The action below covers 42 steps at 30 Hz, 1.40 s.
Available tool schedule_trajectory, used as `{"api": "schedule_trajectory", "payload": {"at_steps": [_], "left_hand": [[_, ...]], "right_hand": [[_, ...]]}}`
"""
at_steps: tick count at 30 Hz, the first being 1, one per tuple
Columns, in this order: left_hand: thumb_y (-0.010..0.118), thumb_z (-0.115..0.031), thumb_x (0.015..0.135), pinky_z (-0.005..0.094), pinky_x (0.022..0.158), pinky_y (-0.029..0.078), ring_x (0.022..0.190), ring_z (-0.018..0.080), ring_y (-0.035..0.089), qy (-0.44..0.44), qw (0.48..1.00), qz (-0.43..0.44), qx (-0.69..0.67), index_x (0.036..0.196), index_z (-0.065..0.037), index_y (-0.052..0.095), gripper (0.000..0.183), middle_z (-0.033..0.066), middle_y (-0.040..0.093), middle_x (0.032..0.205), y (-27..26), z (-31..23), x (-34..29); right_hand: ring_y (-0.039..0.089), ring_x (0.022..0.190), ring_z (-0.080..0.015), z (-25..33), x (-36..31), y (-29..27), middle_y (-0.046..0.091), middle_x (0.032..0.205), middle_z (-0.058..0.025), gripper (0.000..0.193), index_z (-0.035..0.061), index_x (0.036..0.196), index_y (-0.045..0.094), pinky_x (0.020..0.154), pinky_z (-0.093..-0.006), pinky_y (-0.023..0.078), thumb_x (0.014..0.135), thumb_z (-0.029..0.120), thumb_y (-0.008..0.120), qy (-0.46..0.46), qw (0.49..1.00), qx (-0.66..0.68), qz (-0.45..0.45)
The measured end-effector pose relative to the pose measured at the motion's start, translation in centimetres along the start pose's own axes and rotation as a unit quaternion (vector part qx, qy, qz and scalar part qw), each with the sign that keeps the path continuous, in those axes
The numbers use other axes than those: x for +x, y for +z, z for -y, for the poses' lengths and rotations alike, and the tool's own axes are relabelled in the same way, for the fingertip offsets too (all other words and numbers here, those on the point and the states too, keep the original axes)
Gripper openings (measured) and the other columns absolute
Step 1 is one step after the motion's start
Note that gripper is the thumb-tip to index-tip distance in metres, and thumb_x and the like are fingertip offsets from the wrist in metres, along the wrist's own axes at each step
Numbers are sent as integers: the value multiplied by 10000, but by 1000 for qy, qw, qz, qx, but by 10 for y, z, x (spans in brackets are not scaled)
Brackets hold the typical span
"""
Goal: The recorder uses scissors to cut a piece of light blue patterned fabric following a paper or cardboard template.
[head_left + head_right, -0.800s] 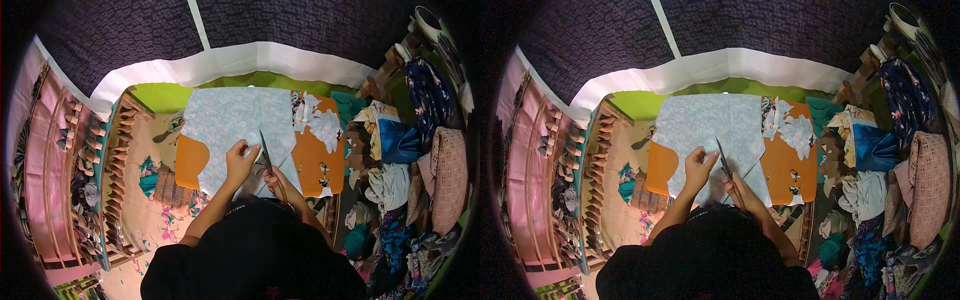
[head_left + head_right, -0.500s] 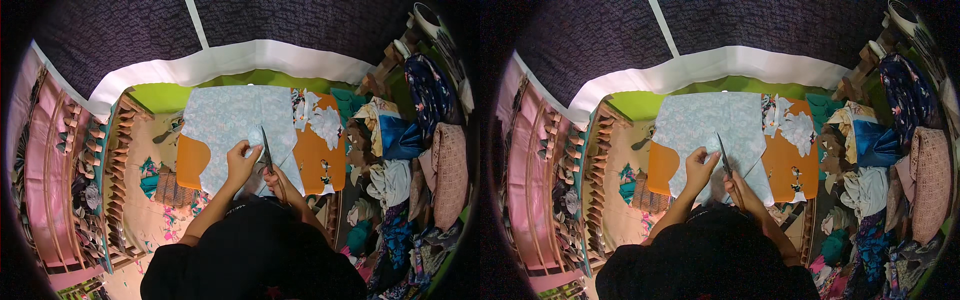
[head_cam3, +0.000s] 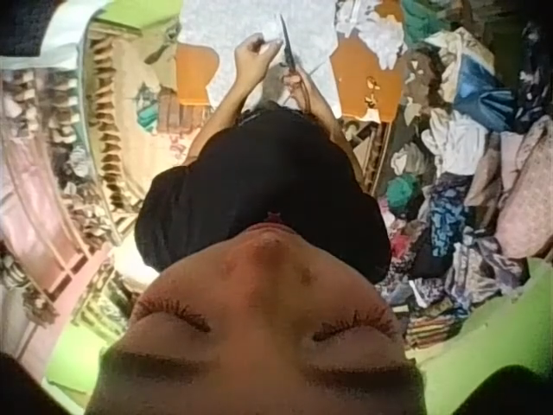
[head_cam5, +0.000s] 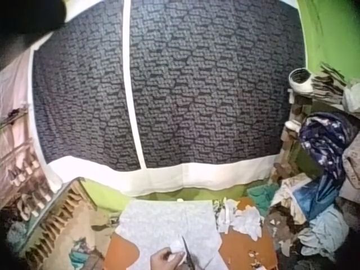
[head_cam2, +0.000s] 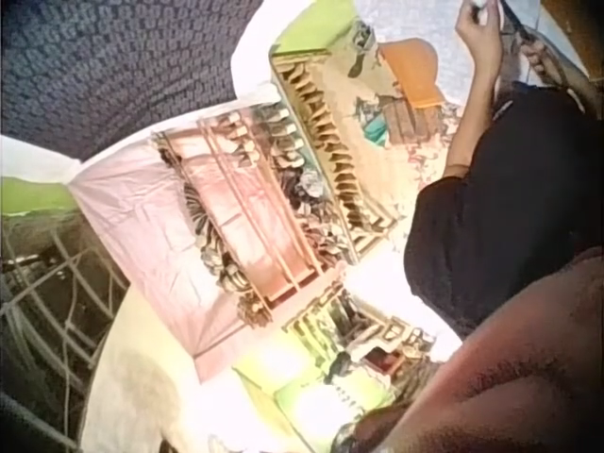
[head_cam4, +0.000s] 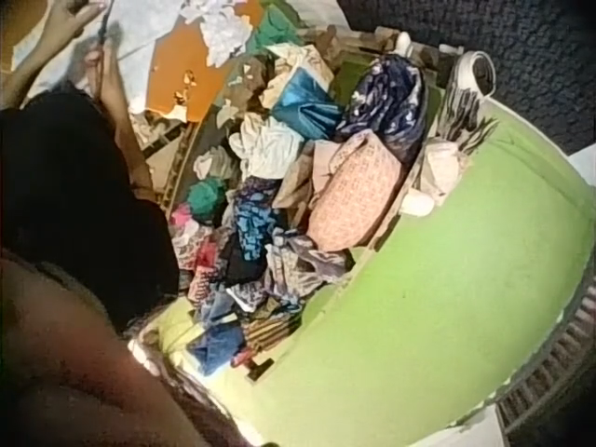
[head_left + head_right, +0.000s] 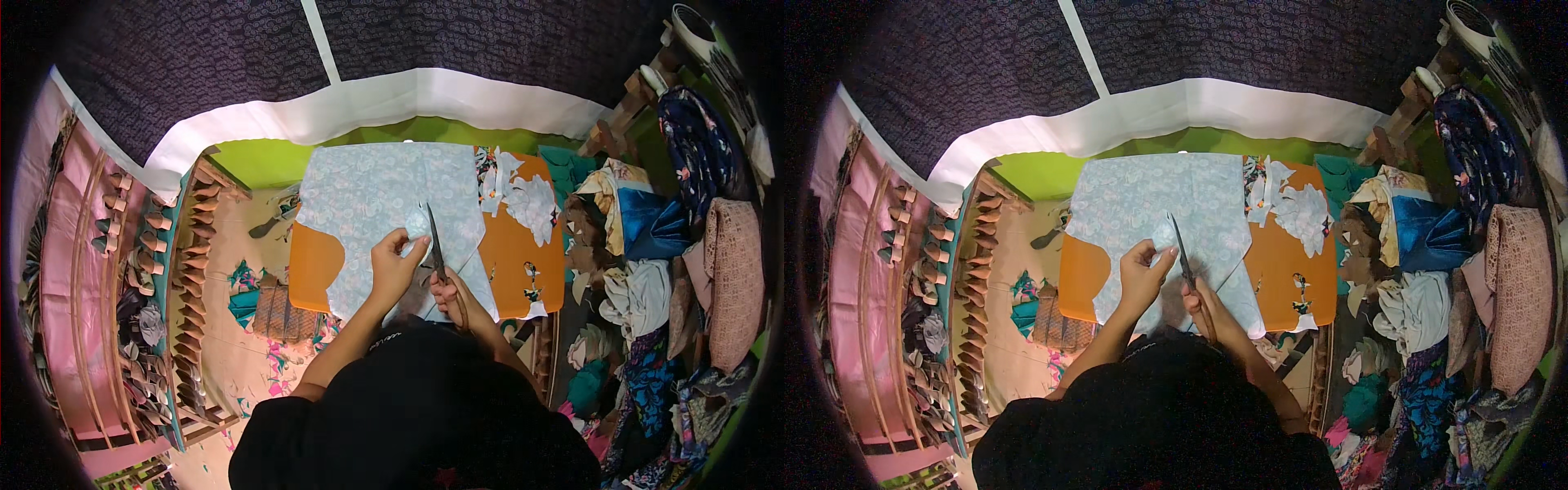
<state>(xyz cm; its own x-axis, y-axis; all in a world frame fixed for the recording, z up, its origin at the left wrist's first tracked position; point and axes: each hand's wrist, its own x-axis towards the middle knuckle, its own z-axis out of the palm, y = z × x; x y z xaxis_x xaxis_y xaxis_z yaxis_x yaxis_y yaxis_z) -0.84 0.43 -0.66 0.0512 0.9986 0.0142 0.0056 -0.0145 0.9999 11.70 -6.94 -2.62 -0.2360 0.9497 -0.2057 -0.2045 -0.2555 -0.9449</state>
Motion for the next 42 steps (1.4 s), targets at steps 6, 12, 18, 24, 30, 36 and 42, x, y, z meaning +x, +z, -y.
{"api": "schedule_trajectory", "payload": {"at_steps": [6,12,18,24,30,36,42], "left_hand": [[635,-127,724,194,493,322,557,29,391,-5,999,3,36,676,20,544,180,-15,478,580,0,-5,0],[630,-122,743,196,381,252,460,13,345,30,999,-5,13,564,-51,419,286,-56,387,522,2,-5,1],[637,-141,725,202,516,347,573,38,416,7,1000,7,-12,686,29,554,193,-5,491,590,5,-9,-2],[648,-159,717,211,491,322,554,42,376,9,1000,11,20,646,27,528,233,-6,443,558,4,-1,1],[663,-195,706,228,443,271,517,51,310,-12,997,38,61,568,7,438,333,-17,350,518,3,6,1],[667,-197,703,224,433,266,515,46,314,-16,999,46,14,552,-3,430,342,-19,344,510,6,-10,-2],[668,-193,704,220,428,251,511,39,304,-8,998,40,50,543,-10,414,352,-25,333,511,3,-2,1]], "right_hand": [[265,503,-20,-16,4,-11,302,611,68,538,103,851,365,416,-159,227,726,616,466,2,999,-44,-18],[261,478,-30,-8,3,-10,289,583,72,478,113,848,367,407,-163,228,749,569,473,-6,999,-39,-2],[298,480,-38,-7,0,-17,310,582,57,587,99,794,372,401,-174,251,705,678,411,-37,993,-110,-27],[292,473,-36,4,-5,-14,311,584,61,647,97,789,376,403,-172,251,637,724,427,-36,993,-109,-18],[248,497,-5,9,-4,-20,294,627,81,697,114,845,390,428,-133,221,535,721,536,74,994,79,31],[248,511,0,12,-8,-21,291,642,86,722,127,863,378,431,-124,203,505,736,528,84,993,71,37],[239,497,-1,7,-6,-23,277,616,85,734,127,851,376,420,-135,200,509,769,471,43,999,-18,19]]}}
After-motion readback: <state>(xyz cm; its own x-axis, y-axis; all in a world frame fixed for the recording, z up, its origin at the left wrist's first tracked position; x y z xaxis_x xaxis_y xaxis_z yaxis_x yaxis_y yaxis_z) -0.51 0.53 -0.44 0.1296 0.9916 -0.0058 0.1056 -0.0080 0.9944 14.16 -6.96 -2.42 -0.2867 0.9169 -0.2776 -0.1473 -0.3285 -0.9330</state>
